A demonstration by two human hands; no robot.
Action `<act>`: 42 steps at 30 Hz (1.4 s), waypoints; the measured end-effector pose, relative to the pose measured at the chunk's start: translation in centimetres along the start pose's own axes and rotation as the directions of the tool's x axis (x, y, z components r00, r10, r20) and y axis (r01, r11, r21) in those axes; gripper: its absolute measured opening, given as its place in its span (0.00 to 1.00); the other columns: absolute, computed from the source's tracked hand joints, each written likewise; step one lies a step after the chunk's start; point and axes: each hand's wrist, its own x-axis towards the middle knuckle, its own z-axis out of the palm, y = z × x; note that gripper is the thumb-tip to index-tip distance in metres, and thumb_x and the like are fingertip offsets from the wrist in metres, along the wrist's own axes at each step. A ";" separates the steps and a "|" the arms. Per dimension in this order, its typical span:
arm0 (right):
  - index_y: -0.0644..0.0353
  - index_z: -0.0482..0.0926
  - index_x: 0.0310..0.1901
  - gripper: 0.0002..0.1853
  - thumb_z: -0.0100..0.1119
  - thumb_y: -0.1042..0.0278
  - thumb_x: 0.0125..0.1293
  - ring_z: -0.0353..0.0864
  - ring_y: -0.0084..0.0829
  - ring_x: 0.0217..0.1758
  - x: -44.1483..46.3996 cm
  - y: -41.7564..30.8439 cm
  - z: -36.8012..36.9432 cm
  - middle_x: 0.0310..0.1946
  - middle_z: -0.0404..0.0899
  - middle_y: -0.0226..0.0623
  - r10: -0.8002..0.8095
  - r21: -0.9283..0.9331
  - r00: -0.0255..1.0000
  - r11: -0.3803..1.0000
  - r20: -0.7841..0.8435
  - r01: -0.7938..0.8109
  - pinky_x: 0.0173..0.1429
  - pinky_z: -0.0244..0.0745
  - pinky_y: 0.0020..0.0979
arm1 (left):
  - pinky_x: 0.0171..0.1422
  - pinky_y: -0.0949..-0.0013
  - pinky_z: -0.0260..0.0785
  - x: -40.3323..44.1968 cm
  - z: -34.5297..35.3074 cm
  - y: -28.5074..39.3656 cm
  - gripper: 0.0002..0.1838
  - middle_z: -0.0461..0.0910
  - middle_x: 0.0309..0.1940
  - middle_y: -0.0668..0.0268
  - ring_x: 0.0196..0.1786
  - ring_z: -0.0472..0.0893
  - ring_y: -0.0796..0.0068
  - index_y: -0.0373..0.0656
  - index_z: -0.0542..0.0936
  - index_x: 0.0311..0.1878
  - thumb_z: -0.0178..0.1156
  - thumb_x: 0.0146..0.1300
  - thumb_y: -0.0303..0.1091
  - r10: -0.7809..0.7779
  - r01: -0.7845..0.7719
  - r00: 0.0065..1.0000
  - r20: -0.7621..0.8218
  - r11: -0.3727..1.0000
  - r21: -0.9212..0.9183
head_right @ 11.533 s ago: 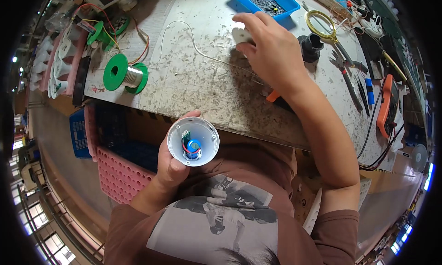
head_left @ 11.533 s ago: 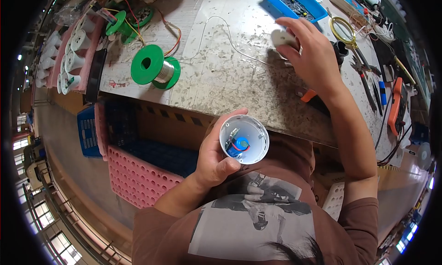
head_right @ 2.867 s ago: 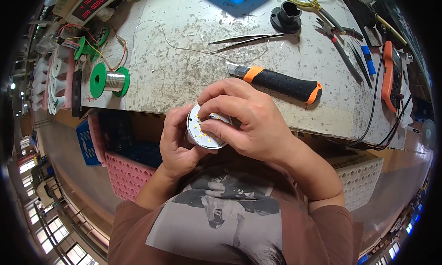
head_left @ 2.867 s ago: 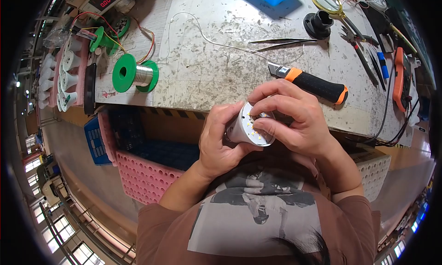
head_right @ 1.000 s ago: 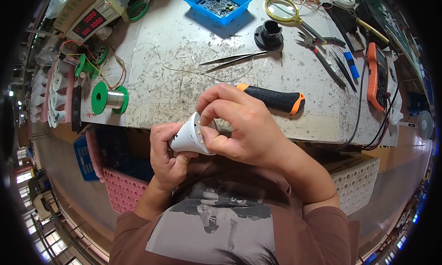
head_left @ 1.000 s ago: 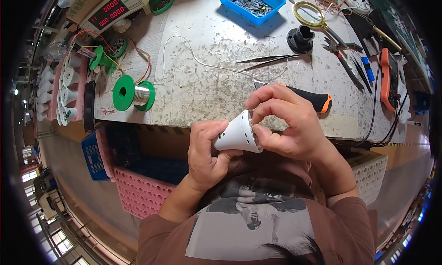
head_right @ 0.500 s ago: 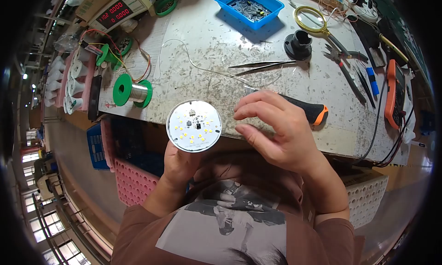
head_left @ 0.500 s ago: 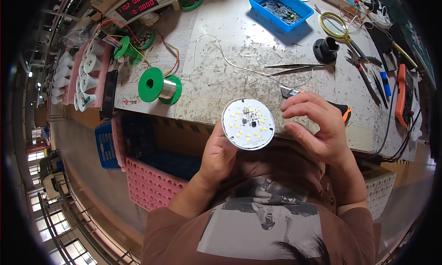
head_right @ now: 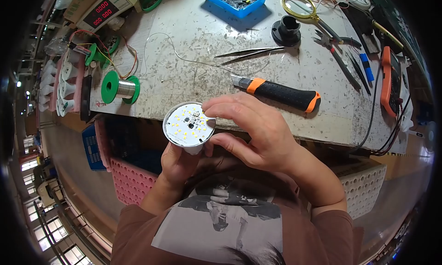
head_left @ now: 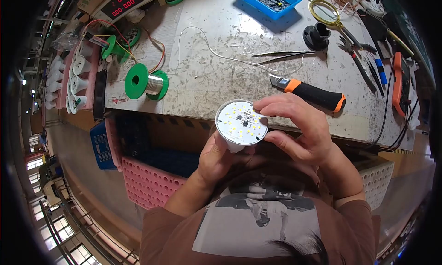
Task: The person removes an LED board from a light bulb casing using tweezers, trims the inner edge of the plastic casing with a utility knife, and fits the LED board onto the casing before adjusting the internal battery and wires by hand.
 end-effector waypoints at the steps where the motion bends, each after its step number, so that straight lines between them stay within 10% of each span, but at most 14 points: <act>1: 0.61 0.81 0.59 0.22 0.75 0.71 0.64 0.87 0.45 0.57 -0.1 0.0 0.0 0.56 0.86 0.45 -0.005 -0.005 1.000 1.000 -0.003 0.005 0.60 0.82 0.40 | 0.61 0.62 0.79 0.0 0.1 -0.1 0.44 0.78 0.66 0.53 0.56 0.84 0.65 0.35 0.61 0.80 0.50 0.79 0.65 -0.003 0.003 1.000 0.000 1.000 -0.002; 19: 0.60 0.84 0.50 0.16 0.77 0.70 0.62 0.89 0.43 0.49 -0.8 0.1 0.6 0.49 0.88 0.42 0.001 -0.053 0.999 0.999 -0.046 -0.003 0.52 0.84 0.38 | 0.62 0.58 0.80 -0.5 0.1 -0.9 0.43 0.78 0.66 0.53 0.58 0.84 0.61 0.37 0.61 0.80 0.39 0.82 0.67 -0.054 0.060 0.998 0.038 0.985 -0.161; 25: 0.62 0.85 0.47 0.13 0.75 0.74 0.61 0.90 0.41 0.40 -1.7 0.9 0.8 0.41 0.89 0.41 -0.112 -0.135 0.994 0.985 -0.007 0.110 0.44 0.85 0.37 | 0.45 0.66 0.82 -0.1 -0.3 -1.1 0.65 0.83 0.53 0.60 0.44 0.85 0.67 0.39 0.68 0.77 0.45 0.57 0.92 -0.124 0.122 0.992 0.025 0.990 0.074; 31: 0.63 0.86 0.43 0.13 0.74 0.71 0.56 0.90 0.36 0.35 -3.5 1.2 0.9 0.38 0.88 0.38 -0.241 -0.235 0.968 0.939 0.065 0.249 0.37 0.85 0.33 | 0.49 0.66 0.83 -0.8 -0.4 -1.9 0.69 0.84 0.57 0.58 0.49 0.88 0.66 0.36 0.70 0.74 0.46 0.50 0.96 -0.261 0.263 0.965 -0.035 0.960 0.094; 36: 0.63 0.87 0.41 0.12 0.72 0.69 0.55 0.90 0.34 0.35 -4.8 1.7 0.9 0.39 0.88 0.39 -0.281 -0.258 0.956 0.921 0.079 0.292 0.36 0.86 0.32 | 0.73 0.62 0.73 -1.0 0.0 -2.4 0.63 0.79 0.66 0.55 0.67 0.80 0.67 0.31 0.66 0.76 0.54 0.61 0.86 -0.221 0.221 0.975 -0.002 0.974 0.058; 42: 0.64 0.88 0.42 0.12 0.71 0.70 0.55 0.92 0.36 0.38 -5.4 1.8 0.7 0.40 0.89 0.41 -0.263 -0.227 0.962 0.935 0.073 0.273 0.38 0.88 0.33 | 0.64 0.66 0.79 -1.0 -0.5 -2.5 0.63 0.80 0.64 0.55 0.63 0.83 0.69 0.32 0.66 0.76 0.53 0.60 0.87 -0.273 0.273 0.962 0.007 0.962 0.030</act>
